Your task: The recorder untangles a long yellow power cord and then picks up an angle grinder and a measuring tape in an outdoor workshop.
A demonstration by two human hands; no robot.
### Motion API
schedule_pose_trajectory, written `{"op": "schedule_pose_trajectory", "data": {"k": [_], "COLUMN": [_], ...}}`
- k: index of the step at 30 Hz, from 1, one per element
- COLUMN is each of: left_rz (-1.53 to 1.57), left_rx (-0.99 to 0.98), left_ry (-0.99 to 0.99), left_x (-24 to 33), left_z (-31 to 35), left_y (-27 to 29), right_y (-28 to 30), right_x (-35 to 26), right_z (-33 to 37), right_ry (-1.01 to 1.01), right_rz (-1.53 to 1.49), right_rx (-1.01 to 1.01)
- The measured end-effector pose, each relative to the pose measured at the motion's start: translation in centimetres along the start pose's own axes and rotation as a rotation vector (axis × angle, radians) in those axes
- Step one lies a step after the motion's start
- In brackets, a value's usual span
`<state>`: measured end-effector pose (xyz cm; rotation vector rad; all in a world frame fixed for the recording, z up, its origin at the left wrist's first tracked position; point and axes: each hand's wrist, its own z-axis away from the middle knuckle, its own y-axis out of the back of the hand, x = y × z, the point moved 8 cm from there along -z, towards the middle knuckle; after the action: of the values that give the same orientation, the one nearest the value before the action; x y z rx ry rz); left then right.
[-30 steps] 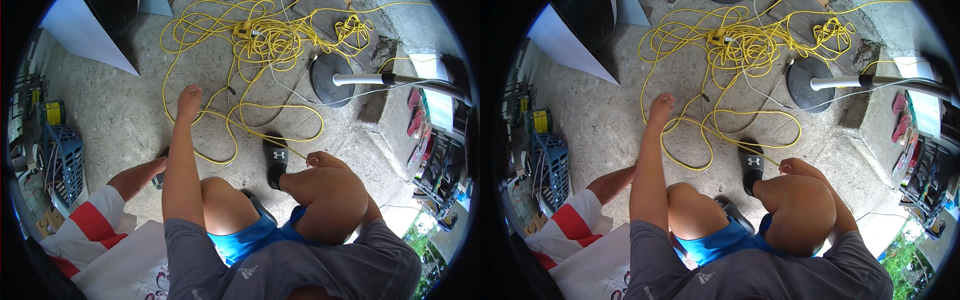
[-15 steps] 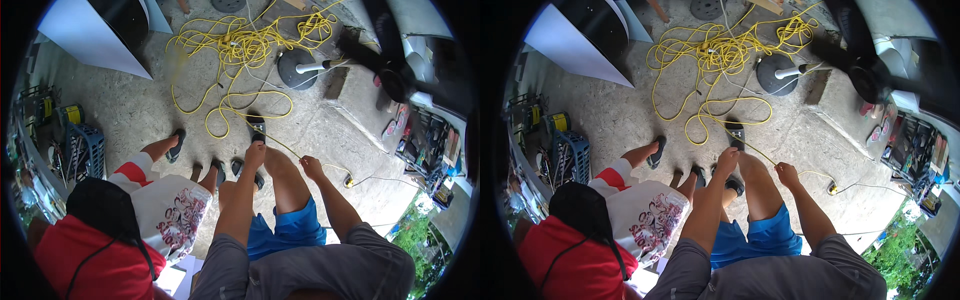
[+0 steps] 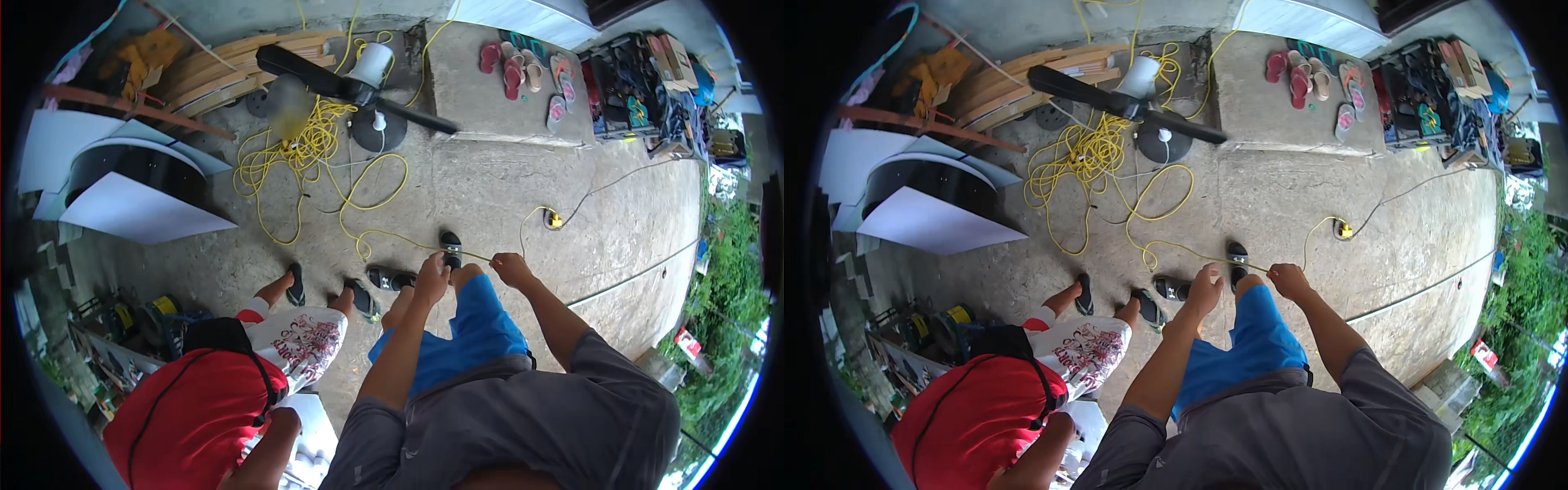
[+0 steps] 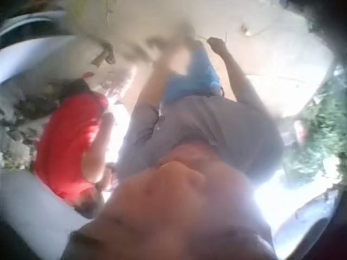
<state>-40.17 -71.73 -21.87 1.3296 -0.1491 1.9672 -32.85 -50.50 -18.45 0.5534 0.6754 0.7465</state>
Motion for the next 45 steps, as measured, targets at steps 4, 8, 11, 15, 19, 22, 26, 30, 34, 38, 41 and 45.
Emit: {"op": "schedule_pose_trajectory", "data": {"k": [4, 8, 11, 15, 19, 22, 26, 30, 34, 38, 41, 45], "left_rz": [-0.031, -0.222, -0.249, -0.339, -0.385, -0.230, -0.294, -0.321, -0.340, -0.321, -0.362, -0.375], "left_rx": [-0.156, -0.301, -0.413, -0.284, -0.405, -0.464, -0.562, -0.521, -0.568, -0.527, -0.627, -0.720], "left_ry": [-0.074, -0.180, -0.186, -0.537, -0.490, -0.452, -0.511, -0.640, -0.523, -0.634, -0.579, -0.581], "left_x": [4.5, 9.8, 13.8, 21.0, 25.1, 29.3, 34.4, 36.0, 37.9, 40.2, 40.7, 41.1], "left_z": [0.5, 0.6, 0.5, 0.9, -0.3, -1.0, -0.9, -0.8, -0.2, 0.7, 1.7, 2.5], "left_y": [-6.0, -11.4, -16.9, -21.1, -25.3, -27.3, -31.1, -33.6, -38.1, -42.0, -44.8, -49.1], "right_y": [1.8, 5.3, 7.6, 13.1, 17.3, 21.3, 28.0, 33.1, 33.9, 34.3, 35.9, 37.7], "right_x": [3.6, 6.1, 9.6, 12.6, 16.7, 20.3, 26.7, 31.3, 36.9, 41.2, 44.0, 51.0], "right_z": [2.8, 5.7, 7.2, 10.2, 12.8, 14.9, 20.3, 26.3, 32.0, 35.7, 39.1, 44.4], "right_ry": [0.073, -0.052, 0.090, 0.121, 0.185, 0.201, -0.015, -0.246, -0.332, -0.360, -0.422, -0.406], "right_rz": [0.027, -0.245, -0.286, -0.297, -0.395, -0.485, -0.535, -0.436, -0.407, -0.407, -0.358, -0.357], "right_rx": [-0.001, -0.068, 0.030, -0.006, 0.158, 0.389, 0.643, 0.796, 0.894, 0.971, 1.066, 1.188]}}
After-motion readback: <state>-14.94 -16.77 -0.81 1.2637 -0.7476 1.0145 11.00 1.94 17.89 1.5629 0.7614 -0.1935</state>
